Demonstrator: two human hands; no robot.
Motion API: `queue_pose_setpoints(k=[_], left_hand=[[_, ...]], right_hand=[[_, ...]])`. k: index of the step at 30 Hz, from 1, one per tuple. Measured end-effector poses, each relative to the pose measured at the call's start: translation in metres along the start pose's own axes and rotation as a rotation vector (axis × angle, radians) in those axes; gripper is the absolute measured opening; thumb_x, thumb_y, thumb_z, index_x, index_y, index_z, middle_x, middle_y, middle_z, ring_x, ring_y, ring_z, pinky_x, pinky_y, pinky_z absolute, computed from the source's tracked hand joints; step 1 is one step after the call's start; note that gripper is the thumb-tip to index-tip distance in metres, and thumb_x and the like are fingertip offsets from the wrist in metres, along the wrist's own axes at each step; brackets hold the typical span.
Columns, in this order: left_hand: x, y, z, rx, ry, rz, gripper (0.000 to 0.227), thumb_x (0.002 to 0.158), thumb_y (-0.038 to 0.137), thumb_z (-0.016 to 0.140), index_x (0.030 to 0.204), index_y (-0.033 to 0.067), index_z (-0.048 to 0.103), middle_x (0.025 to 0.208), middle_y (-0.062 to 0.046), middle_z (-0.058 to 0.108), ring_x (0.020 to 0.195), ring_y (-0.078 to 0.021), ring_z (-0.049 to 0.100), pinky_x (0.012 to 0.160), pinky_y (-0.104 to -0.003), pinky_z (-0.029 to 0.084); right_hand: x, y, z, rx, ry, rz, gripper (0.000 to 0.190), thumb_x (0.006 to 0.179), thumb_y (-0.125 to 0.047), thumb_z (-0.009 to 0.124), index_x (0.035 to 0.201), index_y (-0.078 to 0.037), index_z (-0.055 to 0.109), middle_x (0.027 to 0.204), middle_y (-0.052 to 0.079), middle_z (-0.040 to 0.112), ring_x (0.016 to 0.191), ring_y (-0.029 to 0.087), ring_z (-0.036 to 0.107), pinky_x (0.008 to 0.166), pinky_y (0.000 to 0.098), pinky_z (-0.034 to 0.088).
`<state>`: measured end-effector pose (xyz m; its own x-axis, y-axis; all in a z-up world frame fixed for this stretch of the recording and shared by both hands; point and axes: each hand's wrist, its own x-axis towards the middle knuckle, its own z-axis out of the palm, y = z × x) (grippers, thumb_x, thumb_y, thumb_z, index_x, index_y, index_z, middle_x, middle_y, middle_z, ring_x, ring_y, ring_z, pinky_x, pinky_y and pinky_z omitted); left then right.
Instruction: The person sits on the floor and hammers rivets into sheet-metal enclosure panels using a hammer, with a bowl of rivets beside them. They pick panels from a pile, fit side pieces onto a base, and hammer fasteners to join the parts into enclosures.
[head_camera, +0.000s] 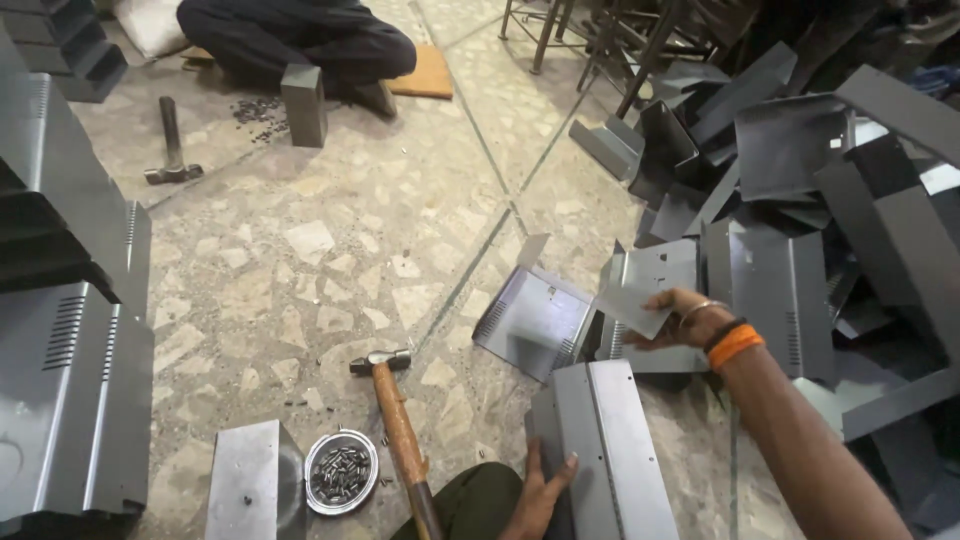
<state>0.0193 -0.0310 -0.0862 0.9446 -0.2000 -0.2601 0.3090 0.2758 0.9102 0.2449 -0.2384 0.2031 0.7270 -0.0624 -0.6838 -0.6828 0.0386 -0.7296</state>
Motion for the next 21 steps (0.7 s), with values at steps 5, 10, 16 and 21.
queue_pose_setpoints(k=[5,10,16,21], left_hand=[[-0.01,0.009,0.002,-0.001,0.024,-0.044,0.108,0.084,0.06,0.071,0.159,0.0023,0.019,0.167,-0.017,0.024,0.156,-0.0275,0.023,0.125,-0.035,0.023],[-0.02,0.023,-0.002,-0.102,-0.026,-0.081,0.103,0.085,0.059,0.066,0.16,0.0059,0.02,0.168,-0.013,0.024,0.155,-0.0226,0.022,0.123,-0.034,0.022],[-0.031,0.037,-0.003,-0.177,-0.012,-0.069,0.106,0.088,0.058,0.065,0.163,0.0062,0.011,0.168,-0.016,0.021,0.155,-0.025,0.023,0.123,-0.035,0.022],[-0.025,0.024,0.002,-0.132,-0.006,0.013,0.108,0.085,0.06,0.066,0.163,0.0074,0.012,0.166,-0.016,0.025,0.15,-0.027,0.032,0.119,-0.036,0.031]], right_hand=[[-0.042,-0.066,0.016,-0.249,-0.006,-0.131,0.053,0.09,-0.011,0.05,0.141,0.004,0.047,0.121,0.03,0.068,0.107,0.049,0.068,0.085,0.0526,0.06],[-0.109,-0.045,0.006,-0.5,0.046,-0.163,0.054,0.098,-0.018,0.048,0.134,0.022,0.055,0.114,0.033,0.074,0.097,0.042,0.076,0.072,0.0396,0.061],[-0.195,0.05,-0.028,-0.146,0.257,-0.245,0.044,0.098,-0.018,0.053,0.132,0.009,0.059,0.115,0.021,0.073,0.1,0.029,0.07,0.09,0.0428,0.049],[-0.157,0.183,-0.161,0.103,-0.046,-0.433,0.022,0.095,-0.011,0.06,0.111,0.004,0.065,0.11,0.01,0.071,0.105,0.024,0.067,0.094,0.0438,0.059]])
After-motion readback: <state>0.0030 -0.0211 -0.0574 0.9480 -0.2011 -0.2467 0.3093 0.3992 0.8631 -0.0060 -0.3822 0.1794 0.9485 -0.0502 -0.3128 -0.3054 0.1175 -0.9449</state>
